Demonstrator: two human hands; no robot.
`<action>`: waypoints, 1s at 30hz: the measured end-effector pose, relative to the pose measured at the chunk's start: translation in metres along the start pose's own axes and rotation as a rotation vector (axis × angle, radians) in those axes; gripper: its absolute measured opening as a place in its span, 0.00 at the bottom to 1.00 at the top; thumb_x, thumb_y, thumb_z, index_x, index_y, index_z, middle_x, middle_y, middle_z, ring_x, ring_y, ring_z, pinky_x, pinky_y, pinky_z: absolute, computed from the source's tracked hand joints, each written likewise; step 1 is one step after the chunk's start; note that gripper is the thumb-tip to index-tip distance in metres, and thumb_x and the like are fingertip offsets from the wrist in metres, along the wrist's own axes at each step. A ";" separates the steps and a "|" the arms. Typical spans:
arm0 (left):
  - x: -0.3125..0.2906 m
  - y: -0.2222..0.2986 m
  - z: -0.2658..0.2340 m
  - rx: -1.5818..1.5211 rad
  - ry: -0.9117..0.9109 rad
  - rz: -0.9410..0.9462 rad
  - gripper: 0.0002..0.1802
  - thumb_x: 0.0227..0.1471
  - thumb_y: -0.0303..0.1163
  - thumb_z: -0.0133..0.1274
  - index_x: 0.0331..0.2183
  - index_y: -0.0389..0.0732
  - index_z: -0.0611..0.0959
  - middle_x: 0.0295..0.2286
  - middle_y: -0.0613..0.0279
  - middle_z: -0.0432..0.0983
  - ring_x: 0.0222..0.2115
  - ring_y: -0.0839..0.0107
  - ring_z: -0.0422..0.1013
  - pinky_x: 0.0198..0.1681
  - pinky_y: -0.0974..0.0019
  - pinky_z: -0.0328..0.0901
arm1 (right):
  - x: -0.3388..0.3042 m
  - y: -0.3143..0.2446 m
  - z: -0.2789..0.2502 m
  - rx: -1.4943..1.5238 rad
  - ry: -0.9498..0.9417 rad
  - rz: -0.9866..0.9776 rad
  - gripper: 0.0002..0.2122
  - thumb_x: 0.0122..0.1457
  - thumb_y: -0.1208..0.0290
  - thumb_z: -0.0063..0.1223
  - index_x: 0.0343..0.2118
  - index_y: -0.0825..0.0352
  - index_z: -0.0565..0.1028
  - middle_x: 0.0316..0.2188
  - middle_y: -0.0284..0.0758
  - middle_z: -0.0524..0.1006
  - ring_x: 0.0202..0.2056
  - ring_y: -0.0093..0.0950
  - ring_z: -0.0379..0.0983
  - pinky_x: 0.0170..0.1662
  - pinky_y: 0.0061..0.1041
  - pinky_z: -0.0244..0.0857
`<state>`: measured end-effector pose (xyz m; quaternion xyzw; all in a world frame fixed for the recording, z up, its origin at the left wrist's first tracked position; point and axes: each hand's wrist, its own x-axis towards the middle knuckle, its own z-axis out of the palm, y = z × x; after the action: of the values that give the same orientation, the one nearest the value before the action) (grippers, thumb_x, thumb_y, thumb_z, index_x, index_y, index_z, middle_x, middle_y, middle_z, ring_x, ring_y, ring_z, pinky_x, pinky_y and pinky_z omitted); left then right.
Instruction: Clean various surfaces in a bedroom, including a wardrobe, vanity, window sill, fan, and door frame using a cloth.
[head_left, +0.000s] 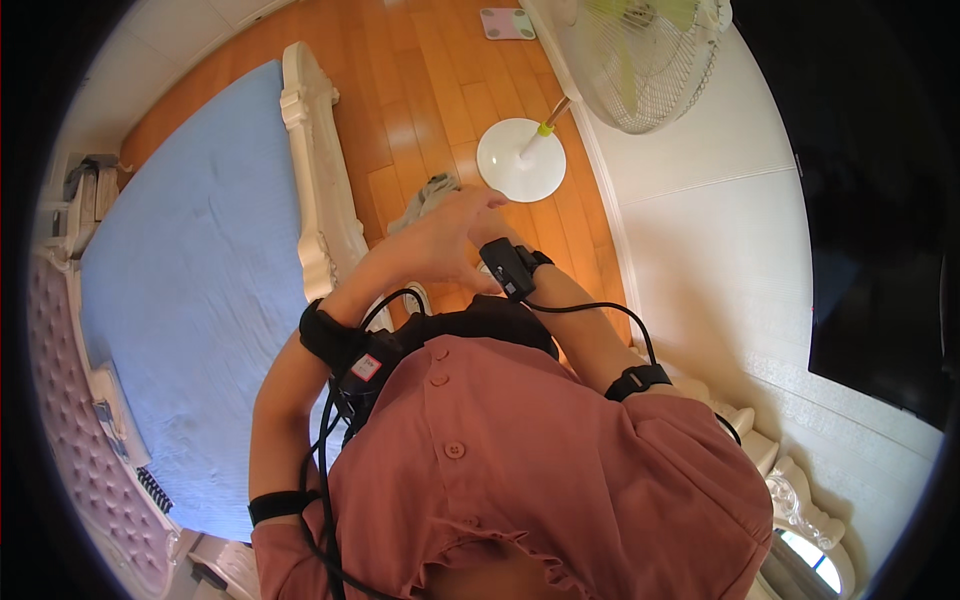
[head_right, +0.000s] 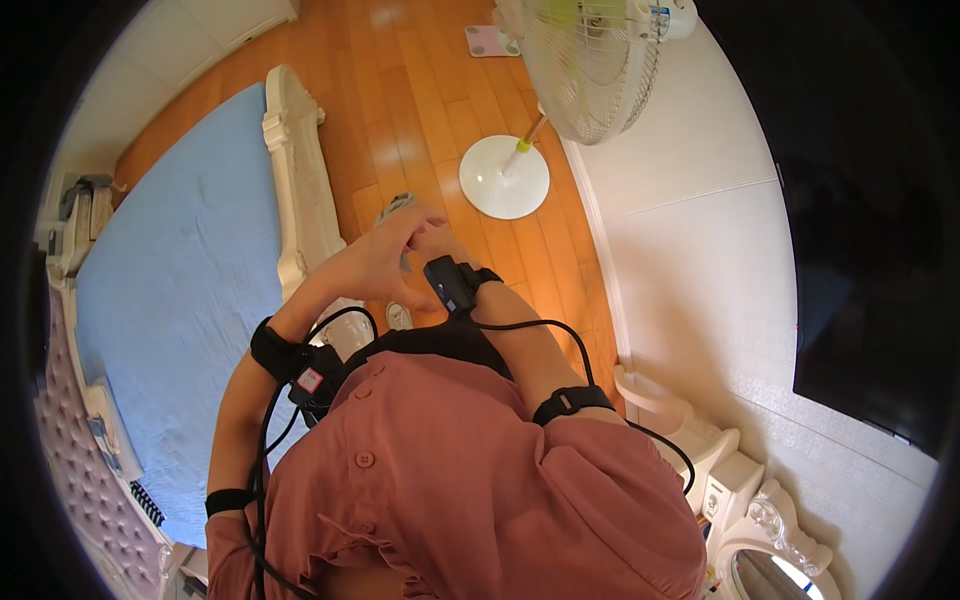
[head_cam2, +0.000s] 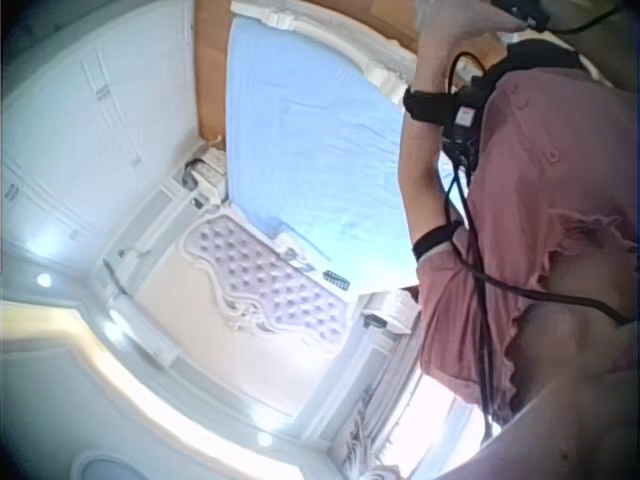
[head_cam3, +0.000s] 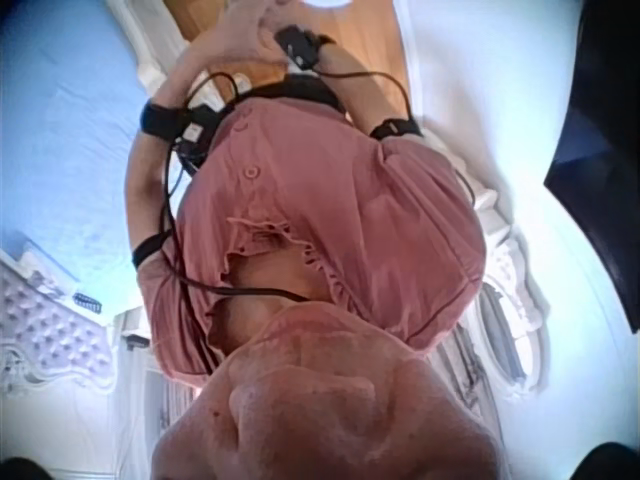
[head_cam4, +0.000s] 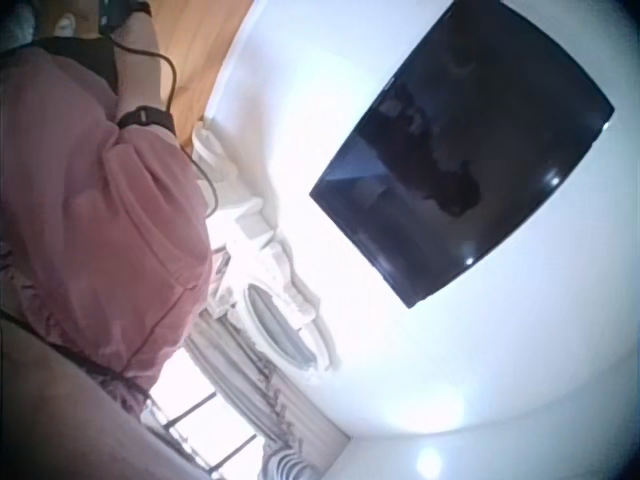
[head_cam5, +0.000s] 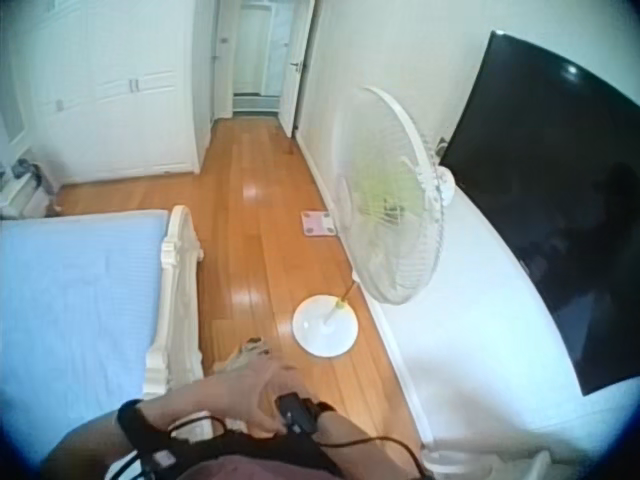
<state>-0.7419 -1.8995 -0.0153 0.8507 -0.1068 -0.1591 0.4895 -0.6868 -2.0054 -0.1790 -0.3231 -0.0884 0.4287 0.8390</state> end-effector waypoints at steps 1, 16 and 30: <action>-0.002 -0.001 0.001 0.000 0.012 -0.005 0.44 0.23 0.35 0.65 0.47 0.35 0.65 0.41 0.53 0.63 0.42 0.62 0.63 0.43 0.63 0.61 | 0.015 -0.003 -0.002 0.045 0.016 0.049 0.13 0.60 0.71 0.36 0.43 0.74 0.65 0.38 0.38 0.70 0.36 0.23 0.68 0.45 0.24 0.64; 0.012 0.006 0.015 0.652 0.061 0.736 0.15 0.25 0.33 0.61 0.21 0.44 0.74 0.21 0.69 0.65 0.30 0.71 0.66 0.48 0.55 0.55 | 0.046 -0.009 0.017 -0.580 -0.014 -0.032 0.07 0.55 0.79 0.43 0.36 0.71 0.70 0.32 0.29 0.73 0.33 0.17 0.67 0.37 0.19 0.64; -0.009 0.011 -0.032 0.366 0.054 0.587 0.41 0.18 0.39 0.68 0.42 0.40 0.73 0.38 0.60 0.69 0.41 0.60 0.64 0.50 0.59 0.54 | 0.013 -0.012 0.084 -0.502 0.185 -0.359 0.19 0.57 0.61 0.42 0.47 0.68 0.64 0.41 0.37 0.70 0.42 0.30 0.68 0.47 0.27 0.63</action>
<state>-0.7390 -1.8767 0.0110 0.8613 -0.3606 0.0328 0.3564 -0.7067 -1.9618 -0.1085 -0.5370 -0.1704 0.2076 0.7997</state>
